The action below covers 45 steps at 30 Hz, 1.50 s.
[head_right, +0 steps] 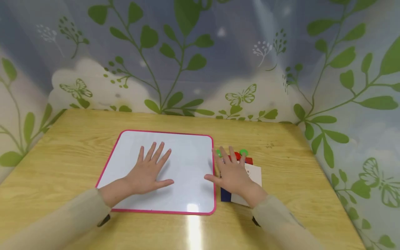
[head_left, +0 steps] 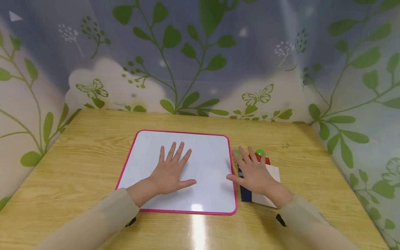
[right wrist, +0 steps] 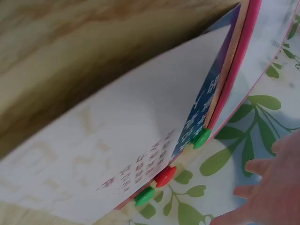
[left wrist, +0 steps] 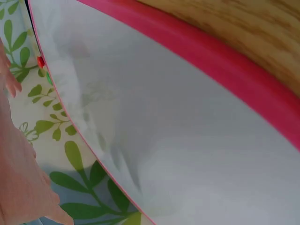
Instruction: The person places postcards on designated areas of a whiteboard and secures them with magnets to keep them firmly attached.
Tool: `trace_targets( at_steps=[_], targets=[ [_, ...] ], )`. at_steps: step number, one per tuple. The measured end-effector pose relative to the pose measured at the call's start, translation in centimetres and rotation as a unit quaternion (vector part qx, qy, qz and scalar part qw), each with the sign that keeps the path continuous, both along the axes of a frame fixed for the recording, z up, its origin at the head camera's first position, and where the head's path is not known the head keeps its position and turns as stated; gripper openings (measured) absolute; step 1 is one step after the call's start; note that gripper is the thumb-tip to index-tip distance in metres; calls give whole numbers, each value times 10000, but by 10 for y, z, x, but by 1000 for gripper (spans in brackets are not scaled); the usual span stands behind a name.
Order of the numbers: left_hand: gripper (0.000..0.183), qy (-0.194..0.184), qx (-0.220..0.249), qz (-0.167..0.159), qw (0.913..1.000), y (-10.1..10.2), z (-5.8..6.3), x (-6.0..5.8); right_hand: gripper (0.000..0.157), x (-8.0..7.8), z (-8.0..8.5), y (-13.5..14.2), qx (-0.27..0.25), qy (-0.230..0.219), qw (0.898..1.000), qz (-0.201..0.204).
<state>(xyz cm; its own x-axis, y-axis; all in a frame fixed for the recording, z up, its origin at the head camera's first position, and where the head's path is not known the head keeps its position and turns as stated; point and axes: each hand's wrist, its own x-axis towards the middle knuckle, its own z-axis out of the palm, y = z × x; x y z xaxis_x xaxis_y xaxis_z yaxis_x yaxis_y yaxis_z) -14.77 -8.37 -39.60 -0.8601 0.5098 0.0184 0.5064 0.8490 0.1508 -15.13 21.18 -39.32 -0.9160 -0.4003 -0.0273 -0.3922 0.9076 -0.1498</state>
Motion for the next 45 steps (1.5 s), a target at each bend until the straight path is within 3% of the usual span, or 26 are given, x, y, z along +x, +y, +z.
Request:
trace_targets(
  at_steps=[23, 35, 45],
  targets=[
    [94, -46, -37, 37, 10000, -5, -1, 0, 87, 13, -6, 67, 281, -356, 9952, -869],
    [93, 38, -87, 30, 10000, -5, -5, 2, 111, 12, -8, 91, 643, -893, 9901, -866],
    [93, 1, -58, 26, 10000, -5, -4, 2, 116, 4, -12, 93, 715, -1013, 9879, -929]
  ],
)
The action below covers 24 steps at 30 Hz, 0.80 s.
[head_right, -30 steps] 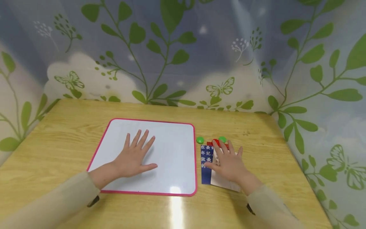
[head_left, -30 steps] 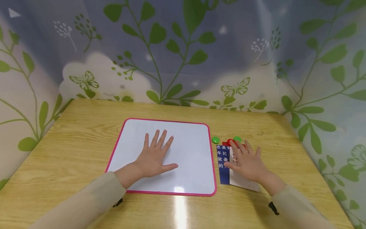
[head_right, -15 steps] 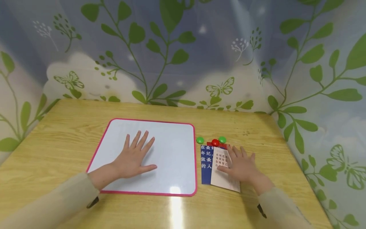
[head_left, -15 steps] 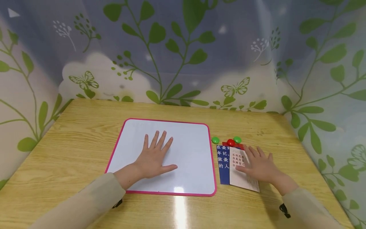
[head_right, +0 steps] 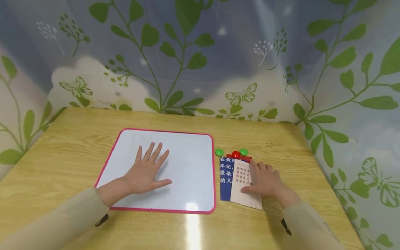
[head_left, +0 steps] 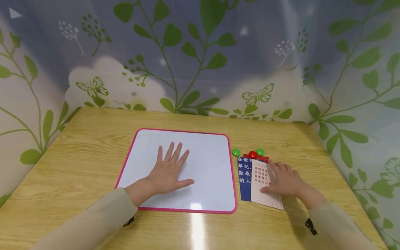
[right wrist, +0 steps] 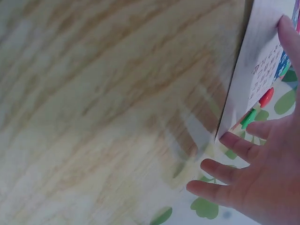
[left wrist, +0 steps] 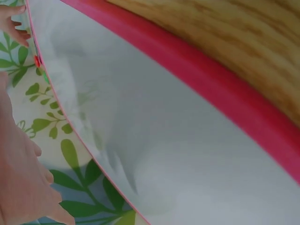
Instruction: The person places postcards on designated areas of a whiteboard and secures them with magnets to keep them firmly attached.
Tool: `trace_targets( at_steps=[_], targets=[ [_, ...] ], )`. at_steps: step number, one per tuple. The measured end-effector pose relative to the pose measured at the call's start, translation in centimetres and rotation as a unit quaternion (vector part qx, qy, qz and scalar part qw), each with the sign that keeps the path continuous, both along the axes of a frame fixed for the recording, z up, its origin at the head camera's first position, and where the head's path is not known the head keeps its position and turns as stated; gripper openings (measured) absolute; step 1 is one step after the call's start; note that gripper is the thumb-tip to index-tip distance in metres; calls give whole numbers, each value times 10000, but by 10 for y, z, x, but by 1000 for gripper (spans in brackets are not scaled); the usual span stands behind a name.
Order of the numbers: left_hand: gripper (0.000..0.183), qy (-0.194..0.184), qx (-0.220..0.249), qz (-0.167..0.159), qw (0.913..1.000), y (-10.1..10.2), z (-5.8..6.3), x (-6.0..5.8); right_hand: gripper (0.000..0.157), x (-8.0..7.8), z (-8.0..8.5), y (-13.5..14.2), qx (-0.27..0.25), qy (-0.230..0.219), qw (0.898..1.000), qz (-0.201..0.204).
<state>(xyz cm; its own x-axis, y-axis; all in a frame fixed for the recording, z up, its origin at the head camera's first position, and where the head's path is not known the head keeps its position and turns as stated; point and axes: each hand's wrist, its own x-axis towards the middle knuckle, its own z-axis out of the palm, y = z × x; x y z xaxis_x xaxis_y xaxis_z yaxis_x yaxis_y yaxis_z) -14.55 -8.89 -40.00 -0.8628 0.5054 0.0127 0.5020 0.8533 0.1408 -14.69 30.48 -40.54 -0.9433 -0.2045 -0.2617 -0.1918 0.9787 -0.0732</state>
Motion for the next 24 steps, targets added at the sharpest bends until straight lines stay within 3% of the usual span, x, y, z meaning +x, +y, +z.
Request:
trace_targets(
  at_steps=[9, 16, 20, 24],
  targets=[
    [92, -235, -148, 97, 9996, -6, -5, 0, 114, -6, 4, -1, -153, -281, 9987, -404],
    [91, -341, -65, 325, 9989, -22, -11, 0, 110, -1, 12, -13, -820, -489, 9880, -1210],
    [89, -365, 61, 449, 9983, -31, -13, 2, 99, 1, 17, -18, -1235, -295, 9789, -1602],
    [88, -379, 104, 528, 9978, -39, -12, 1, 87, -2, 16, -9, -1434, -130, 9758, -1646]
  ],
)
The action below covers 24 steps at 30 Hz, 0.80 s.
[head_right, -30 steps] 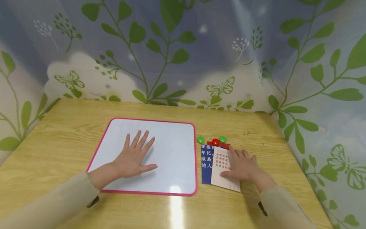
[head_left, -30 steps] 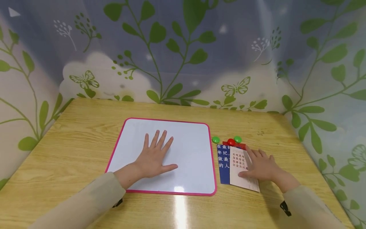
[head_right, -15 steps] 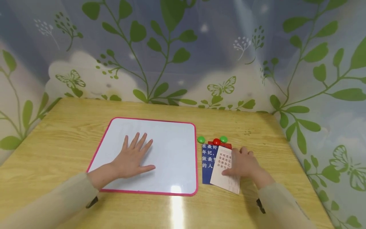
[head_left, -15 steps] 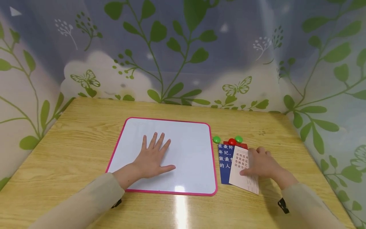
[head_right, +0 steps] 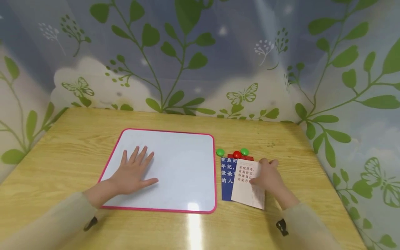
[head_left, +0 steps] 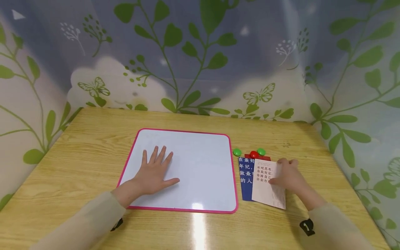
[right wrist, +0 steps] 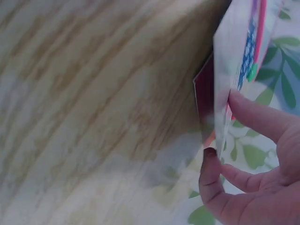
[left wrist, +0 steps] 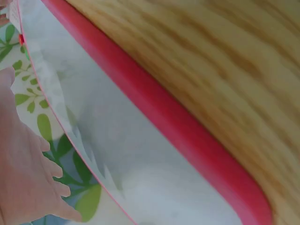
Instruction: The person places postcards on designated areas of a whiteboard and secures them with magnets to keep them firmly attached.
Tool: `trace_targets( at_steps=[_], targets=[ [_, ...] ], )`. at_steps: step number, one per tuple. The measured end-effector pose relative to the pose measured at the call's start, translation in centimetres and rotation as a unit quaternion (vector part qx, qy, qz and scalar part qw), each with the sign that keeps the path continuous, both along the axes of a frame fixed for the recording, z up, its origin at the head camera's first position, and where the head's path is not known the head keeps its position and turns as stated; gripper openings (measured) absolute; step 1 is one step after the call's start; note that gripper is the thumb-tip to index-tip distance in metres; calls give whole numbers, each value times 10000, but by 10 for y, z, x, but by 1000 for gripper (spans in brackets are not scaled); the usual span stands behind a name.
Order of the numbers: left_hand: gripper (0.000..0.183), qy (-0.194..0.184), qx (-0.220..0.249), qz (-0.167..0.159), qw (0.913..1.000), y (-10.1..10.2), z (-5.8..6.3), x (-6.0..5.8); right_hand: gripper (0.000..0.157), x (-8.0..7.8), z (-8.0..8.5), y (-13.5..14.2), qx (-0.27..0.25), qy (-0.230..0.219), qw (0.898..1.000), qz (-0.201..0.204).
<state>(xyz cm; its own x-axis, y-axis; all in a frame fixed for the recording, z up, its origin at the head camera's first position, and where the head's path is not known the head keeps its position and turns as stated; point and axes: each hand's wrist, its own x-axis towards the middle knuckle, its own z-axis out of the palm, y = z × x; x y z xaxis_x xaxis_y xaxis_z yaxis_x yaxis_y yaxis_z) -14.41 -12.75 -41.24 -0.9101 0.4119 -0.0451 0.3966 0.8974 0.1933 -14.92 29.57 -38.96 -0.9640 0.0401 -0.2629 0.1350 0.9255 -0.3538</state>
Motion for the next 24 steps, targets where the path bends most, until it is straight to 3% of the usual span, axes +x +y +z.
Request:
trace_targets(
  at_steps=[5, 10, 16, 24],
  targets=[
    [88, 0, -46, 163, 9999, -12, 0, -6, 86, -5, 0, 12, -48, -116, 9999, 69],
    [91, -118, -106, 280, 9995, -37, -3, -13, 81, -8, 1, 17, -231, -188, 9995, 123],
    [95, -452, 330, 241, 9981, -69, -5, -14, 61, -9, 3, 30, -876, -280, 9958, -53],
    [95, -712, 363, 265, 9964, -80, -9, -12, 52, -12, -6, 43, -1407, -356, 9890, -286]
  ],
)
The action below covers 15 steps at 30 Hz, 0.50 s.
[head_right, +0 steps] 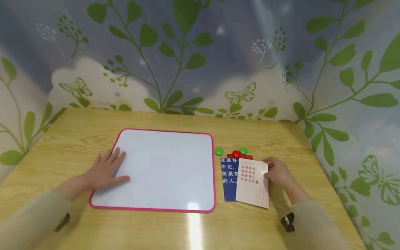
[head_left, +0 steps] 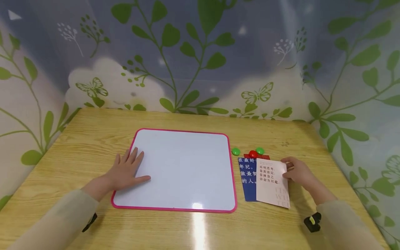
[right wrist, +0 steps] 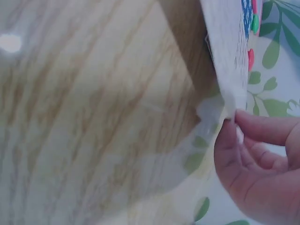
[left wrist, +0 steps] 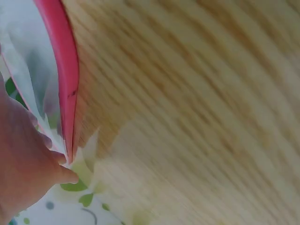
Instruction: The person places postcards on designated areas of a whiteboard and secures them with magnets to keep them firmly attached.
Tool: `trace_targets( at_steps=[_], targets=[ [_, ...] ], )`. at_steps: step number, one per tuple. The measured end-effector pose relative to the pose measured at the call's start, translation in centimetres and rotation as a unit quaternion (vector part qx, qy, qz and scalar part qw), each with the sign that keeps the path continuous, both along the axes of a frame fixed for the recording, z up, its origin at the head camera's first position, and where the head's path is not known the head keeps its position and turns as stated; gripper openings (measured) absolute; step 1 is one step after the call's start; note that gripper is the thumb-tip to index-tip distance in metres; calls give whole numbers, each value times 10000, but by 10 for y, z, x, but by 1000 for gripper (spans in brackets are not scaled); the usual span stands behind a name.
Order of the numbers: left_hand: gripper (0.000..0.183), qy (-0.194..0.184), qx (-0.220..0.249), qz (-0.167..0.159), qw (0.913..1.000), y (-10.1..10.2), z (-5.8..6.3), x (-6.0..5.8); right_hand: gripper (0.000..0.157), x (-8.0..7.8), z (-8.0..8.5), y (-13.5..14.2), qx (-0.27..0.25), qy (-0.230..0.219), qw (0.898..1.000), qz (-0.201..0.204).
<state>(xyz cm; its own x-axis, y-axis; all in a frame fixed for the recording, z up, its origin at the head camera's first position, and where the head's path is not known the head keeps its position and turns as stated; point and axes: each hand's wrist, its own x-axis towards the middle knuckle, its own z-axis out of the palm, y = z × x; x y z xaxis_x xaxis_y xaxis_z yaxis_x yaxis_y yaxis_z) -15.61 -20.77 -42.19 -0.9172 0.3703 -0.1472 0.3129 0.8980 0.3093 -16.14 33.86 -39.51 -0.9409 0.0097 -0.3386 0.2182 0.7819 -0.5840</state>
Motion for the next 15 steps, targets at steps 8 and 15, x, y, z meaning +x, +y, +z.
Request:
trace_targets(
  at_steps=[8, 15],
  targets=[
    [94, -66, 33, -40, 10000, 3, -1, -1, 55, -2, -4, 18, -1337, -315, 9902, 270],
    [94, -95, 10, -42, 9999, 5, 1, 0, 66, -2, -4, 28, -2270, -639, 9714, 283]
  ],
)
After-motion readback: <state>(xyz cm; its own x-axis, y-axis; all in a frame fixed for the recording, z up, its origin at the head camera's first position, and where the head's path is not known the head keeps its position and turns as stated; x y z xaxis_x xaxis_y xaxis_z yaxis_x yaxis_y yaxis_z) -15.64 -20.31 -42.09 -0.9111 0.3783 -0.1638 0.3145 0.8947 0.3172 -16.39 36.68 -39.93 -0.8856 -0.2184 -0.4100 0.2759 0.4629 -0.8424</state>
